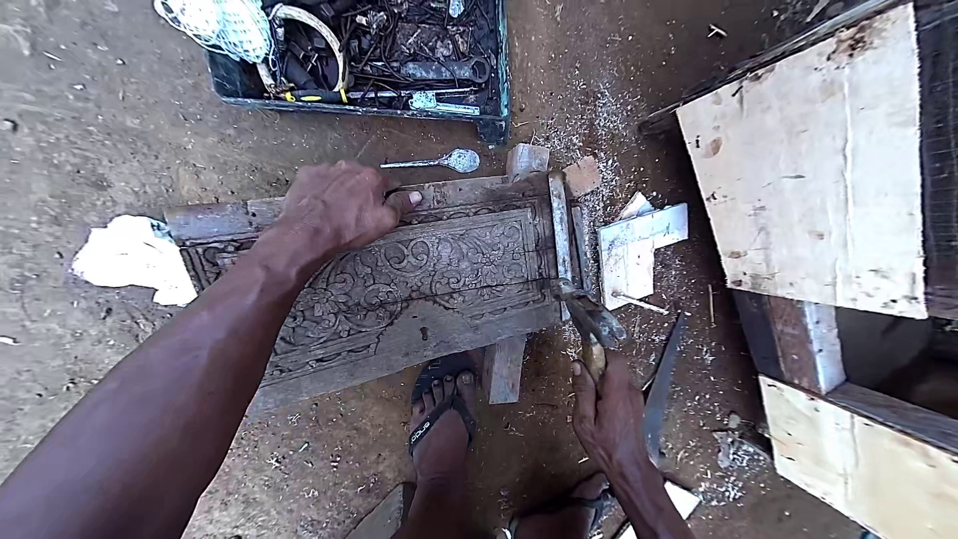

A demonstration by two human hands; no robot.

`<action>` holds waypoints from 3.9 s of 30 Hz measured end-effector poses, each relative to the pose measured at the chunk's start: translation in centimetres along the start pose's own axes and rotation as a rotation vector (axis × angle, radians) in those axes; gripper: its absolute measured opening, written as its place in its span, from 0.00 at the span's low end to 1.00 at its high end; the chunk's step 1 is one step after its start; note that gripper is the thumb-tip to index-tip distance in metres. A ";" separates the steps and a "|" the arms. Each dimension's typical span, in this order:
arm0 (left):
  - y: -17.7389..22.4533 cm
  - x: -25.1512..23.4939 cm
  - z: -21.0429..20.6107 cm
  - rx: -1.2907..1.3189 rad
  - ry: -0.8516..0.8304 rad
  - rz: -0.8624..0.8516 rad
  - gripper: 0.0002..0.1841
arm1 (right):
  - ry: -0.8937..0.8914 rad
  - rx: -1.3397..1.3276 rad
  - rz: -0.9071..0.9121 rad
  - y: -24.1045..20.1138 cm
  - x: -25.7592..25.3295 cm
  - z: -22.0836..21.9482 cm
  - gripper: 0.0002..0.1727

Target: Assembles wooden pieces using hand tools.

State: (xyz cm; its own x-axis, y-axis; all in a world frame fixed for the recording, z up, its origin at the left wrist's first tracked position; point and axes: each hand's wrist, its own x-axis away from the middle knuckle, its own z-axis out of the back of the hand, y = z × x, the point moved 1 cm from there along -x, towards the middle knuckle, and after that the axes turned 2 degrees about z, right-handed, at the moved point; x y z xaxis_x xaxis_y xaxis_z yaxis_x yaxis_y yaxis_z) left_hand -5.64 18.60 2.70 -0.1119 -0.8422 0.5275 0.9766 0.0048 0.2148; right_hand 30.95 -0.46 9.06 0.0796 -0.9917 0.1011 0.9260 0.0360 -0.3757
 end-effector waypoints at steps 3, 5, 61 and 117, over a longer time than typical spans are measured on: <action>0.1 -0.2 -0.5 -0.037 0.039 -0.034 0.35 | -0.096 0.107 -0.009 0.0 0.0 -1.1 0.25; 0.0 -0.2 -0.8 -0.037 0.072 -0.051 0.35 | -0.188 0.195 -0.049 0.2 -0.2 -2.0 0.26; 0.2 -1.4 -1.0 -0.101 0.103 -0.133 0.32 | -0.355 0.215 -0.130 -1.6 -14.4 -1.3 0.22; 3.4 20.1 -0.1 -0.037 0.603 -0.653 0.28 | -0.301 -0.057 -0.756 8.9 14.2 -4.1 0.30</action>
State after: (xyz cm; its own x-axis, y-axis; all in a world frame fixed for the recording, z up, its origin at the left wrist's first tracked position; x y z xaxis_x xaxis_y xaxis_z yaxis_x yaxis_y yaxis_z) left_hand -4.54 1.58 13.94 -0.5433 -0.8114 -0.2154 0.7582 -0.5844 0.2891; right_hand 38.82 -14.70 3.41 -0.4565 -0.6691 0.5865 0.7495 -0.6443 -0.1517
